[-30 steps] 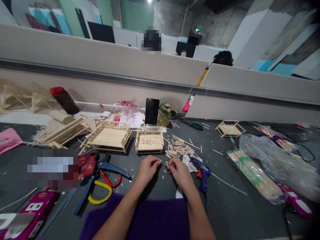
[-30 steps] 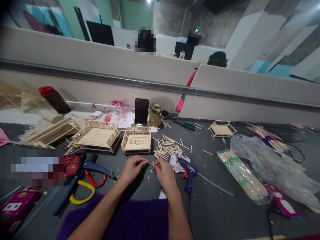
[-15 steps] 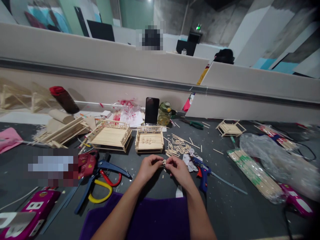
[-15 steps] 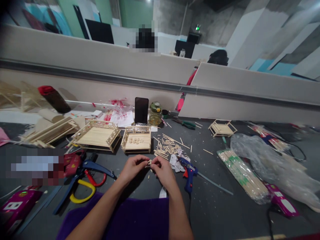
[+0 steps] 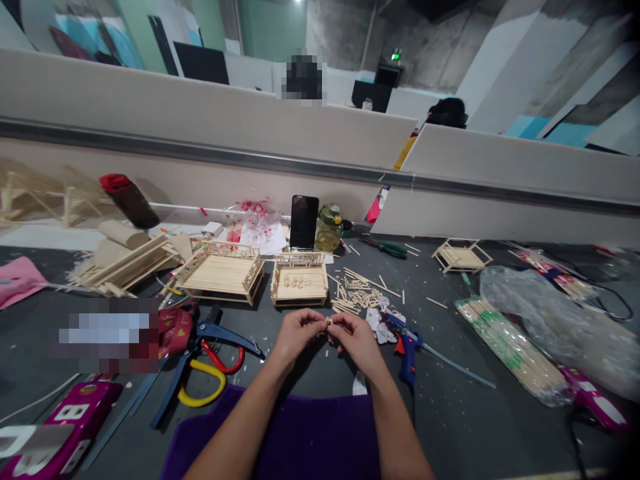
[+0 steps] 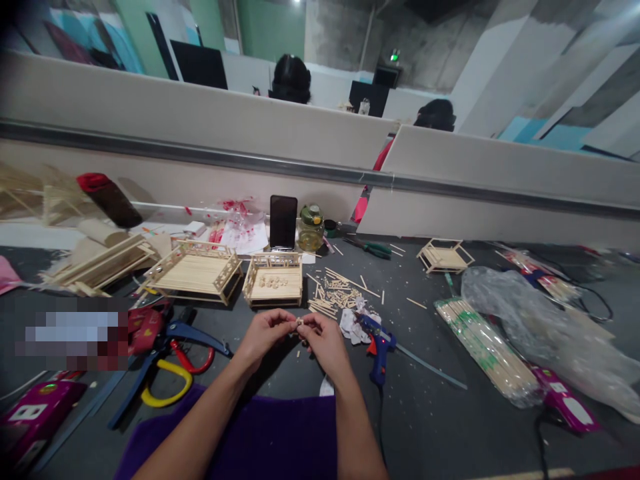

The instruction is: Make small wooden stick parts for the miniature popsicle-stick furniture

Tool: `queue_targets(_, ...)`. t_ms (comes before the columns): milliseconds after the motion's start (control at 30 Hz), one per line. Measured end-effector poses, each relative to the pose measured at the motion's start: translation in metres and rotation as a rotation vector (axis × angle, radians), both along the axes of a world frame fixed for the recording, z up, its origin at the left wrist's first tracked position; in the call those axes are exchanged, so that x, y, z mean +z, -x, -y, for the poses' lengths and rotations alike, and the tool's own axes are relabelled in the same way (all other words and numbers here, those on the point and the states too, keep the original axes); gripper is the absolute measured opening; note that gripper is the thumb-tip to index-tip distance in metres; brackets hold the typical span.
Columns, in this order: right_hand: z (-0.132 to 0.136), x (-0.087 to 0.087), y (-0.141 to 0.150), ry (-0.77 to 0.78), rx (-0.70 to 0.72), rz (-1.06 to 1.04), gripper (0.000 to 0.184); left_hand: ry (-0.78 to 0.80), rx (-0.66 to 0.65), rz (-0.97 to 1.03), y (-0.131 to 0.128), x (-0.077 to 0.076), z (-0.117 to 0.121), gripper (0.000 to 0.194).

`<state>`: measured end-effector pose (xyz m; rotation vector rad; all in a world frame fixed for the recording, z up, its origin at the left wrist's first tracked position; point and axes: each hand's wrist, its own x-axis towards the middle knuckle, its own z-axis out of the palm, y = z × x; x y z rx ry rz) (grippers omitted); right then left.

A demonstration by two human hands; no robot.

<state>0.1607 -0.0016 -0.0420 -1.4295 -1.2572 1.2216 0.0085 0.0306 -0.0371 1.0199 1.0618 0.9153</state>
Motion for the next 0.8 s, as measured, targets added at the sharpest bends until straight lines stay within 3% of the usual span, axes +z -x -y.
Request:
queue_targets(133,0.000,0.001,0.003,-0.005,-0.051,0.000,0.024,0.018,-0.009,0.026,0.000,0.001,0.000,0.024)
queue_targets(333,0.000,0.004,0.002,-0.022,-0.050,0.090,0.028,-0.100,0.048,-0.020,-0.002,-0.009,-0.003,0.021)
queue_targets(633,0.004,0.006,-0.004,-0.116,-0.052,0.582,0.013,-0.126,0.085,-0.031,0.001,-0.013,-0.005,0.022)
queue_targets(800,0.010,0.016,-0.002,-0.127,-0.044,0.757,0.020,-0.095,0.067,-0.004,0.002,-0.008,-0.004,0.025)
